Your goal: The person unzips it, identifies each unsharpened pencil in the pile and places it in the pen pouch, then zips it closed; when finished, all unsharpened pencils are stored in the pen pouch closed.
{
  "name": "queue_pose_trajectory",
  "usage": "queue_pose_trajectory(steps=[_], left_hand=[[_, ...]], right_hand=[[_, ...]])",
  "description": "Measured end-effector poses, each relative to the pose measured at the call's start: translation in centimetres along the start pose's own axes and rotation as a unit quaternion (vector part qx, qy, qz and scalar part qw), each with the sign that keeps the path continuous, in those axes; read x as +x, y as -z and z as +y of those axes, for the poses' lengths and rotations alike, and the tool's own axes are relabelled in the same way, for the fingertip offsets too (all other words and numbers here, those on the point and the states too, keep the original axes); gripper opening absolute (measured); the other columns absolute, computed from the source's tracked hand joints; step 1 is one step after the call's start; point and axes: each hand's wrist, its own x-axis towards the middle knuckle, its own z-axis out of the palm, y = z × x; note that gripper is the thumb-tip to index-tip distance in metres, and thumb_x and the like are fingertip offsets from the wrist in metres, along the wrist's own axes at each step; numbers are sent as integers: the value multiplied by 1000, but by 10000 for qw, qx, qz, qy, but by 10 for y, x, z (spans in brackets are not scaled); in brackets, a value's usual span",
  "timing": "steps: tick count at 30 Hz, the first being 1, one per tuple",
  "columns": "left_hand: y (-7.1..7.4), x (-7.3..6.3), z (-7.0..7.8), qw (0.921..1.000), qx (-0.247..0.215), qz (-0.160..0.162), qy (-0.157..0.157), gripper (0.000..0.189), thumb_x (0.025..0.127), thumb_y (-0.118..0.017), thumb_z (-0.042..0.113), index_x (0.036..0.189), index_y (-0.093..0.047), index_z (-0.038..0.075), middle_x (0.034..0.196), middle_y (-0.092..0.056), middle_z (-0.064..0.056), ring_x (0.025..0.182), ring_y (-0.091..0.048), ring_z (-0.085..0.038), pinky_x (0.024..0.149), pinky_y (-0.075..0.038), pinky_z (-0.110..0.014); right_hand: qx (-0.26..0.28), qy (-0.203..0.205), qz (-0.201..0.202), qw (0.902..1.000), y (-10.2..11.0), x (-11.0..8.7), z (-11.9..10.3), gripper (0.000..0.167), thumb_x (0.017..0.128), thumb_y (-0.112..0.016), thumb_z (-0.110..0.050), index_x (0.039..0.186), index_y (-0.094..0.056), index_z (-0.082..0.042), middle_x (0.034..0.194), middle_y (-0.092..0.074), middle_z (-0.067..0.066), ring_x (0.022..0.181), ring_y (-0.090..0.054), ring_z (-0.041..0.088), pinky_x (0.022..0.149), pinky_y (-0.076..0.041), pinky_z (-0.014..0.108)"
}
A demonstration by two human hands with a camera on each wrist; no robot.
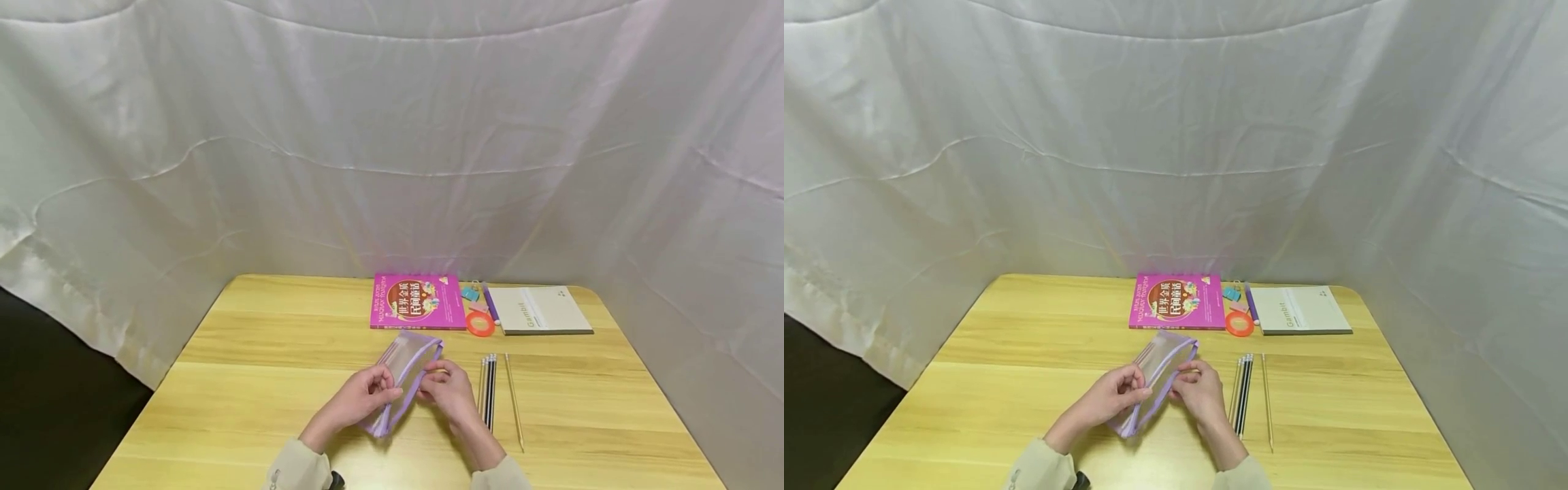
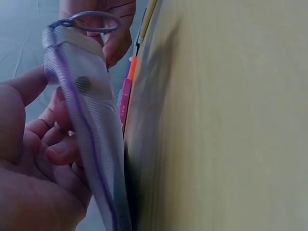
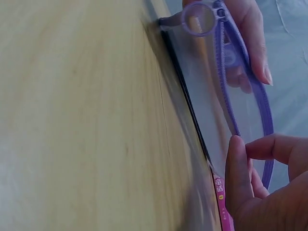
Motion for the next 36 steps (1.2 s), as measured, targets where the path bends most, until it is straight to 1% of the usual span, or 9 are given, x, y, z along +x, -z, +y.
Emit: queue_pose_trajectory(steps=[4,8,11,15,22,25,29,33,36], left_hand=[[0,-6,0,9992,389,-58,2,22,96,-75,29,93,-60,13,75,-49,5,64,-45,-4,56,-41,-17],[5,-18,1,9965,784,-227,-190,21,94,-77,29,96,-61,15,80,-54,6,67,-48,-3,58,-44,-17],[10,-27,3,9932,1013,-424,-394,24,88,-82,22,101,-61,16,86,-60,4,70,-51,-4,61,-46,-17],[14,-37,3,9882,1271,-584,-616,41,77,-89,11,105,-60,20,95,-63,1,77,-55,-6,66,-52,-20],[10,-45,0,9739,2005,-399,-981,62,61,-93,0,107,-58,24,103,-61,7,93,-57,-6,81,-55,-22],[8,-46,-1,9669,2280,-252,-1117,59,63,-93,2,106,-59,22,102,-62,7,95,-57,-5,82,-55,-21],[7,-45,-1,9595,2548,-153,-1188,48,71,-93,11,105,-61,21,102,-64,7,92,-58,-4,79,-55,-20],[8,-47,0,9542,2723,-113,-1230,36,77,-90,19,102,-64,22,97,-64,10,86,-58,-1,76,-55,-19],[8,-47,1,9490,2827,25,-1395,27,81,-87,18,97,-66,23,92,-64,12,81,-59,0,73,-55,-18]], right_hand=[[123,33,40,9999,-1,1,2,36,82,-69,14,116,-57,12,87,-69,17,66,-69,17,69,-65,34],[190,36,62,9998,-1,2,3,37,82,-68,15,116,-55,12,88,-69,19,66,-68,17,69,-65,34],[247,10,33,9997,-1,2,3,36,84,-68,15,118,-54,12,86,-68,17,67,-68,16,70,-66,34],[323,-31,-15,9995,-1,2,1,34,87,-68,14,118,-53,12,85,-67,17,68,-68,16,72,-66,34],[430,-7,-57,9991,-2,-1,-1,34,88,-69,13,117,-52,12,86,-67,16,69,-69,17,74,-66,34],[442,19,-98,9990,-2,-2,-1,34,88,-67,14,118,-51,13,89,-67,19,69,-69,17,75,-66,35],[465,-7,-81,9989,-2,-1,-1,35,89,-67,14,120,-51,13,92,-67,21,70,-69,17,75,-66,35],[536,-34,22,9986,-1,0,-2,38,89,-68,13,122,-51,13,92,-68,18,71,-69,16,76,-65,33],[599,-7,109,9981,0,1,-3,39,90,-68,12,124,-50,13,92,-68,16,72,-69,16,75,-65,32]])
